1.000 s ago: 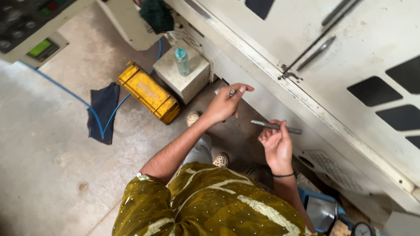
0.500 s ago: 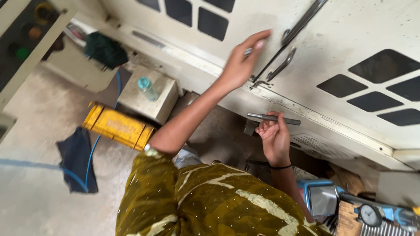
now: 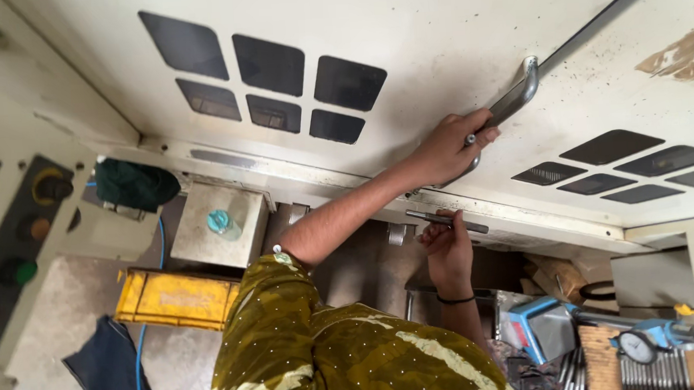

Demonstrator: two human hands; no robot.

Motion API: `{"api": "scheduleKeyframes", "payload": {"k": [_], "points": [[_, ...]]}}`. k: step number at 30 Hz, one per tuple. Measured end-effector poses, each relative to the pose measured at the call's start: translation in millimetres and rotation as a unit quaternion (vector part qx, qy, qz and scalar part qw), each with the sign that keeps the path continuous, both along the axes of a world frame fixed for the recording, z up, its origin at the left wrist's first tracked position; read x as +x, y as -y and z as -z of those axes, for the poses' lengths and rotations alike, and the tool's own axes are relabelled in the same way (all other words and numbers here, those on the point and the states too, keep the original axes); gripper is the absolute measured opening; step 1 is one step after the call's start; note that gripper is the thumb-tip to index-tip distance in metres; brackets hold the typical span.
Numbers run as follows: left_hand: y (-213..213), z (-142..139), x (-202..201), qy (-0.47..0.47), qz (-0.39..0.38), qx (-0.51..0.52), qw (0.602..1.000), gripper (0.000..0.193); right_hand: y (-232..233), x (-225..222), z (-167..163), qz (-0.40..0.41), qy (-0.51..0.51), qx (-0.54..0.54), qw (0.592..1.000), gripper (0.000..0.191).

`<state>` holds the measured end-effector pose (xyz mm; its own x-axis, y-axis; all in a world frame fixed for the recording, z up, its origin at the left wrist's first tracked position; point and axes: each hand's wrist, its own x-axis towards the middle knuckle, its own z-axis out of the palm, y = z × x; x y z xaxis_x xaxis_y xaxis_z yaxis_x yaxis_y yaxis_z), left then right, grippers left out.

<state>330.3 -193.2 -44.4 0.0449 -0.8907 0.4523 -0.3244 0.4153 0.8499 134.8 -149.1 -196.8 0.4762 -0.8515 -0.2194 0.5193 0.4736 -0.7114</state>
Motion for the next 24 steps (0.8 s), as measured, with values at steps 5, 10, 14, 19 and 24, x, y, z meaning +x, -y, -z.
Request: {"api": "scheduleKeyframes", "payload": {"k": [5, 10, 14, 19, 24], "points": [[-9.8, -3.0, 31.0, 0.047, 0.045, 0.033, 0.997, 0.033, -6.2, 22.4, 3.8, 0.025, -0.006, 0.028, 0.999, 0.038], [-39.8, 13.7, 76.2, 0.081, -0.084, -0.066, 0.991, 0.041, -8.2, 39.1, 4.2, 0.015, 0.015, 0.022, 1.0, 0.036], [-80.3, 18.2, 123.8, 0.064, -0.091, 0.032, 0.993, 0.036, -6.6, 51.5, -5.7, -0.039, 0.003, -0.012, 0.999, 0.037], [-133.4, 22.9, 173.3, -0.021, -0.183, 0.01, 0.983, 0.03, -11.1, 65.8, -12.4, -0.065, -0.05, -0.043, 0.996, 0.035], [-171.3, 27.8, 218.6, -0.054, -0.308, -0.033, 0.949, 0.024, -6.2, 86.4, -2.5, -0.172, -0.202, -0.172, 0.949, 0.038]]}}
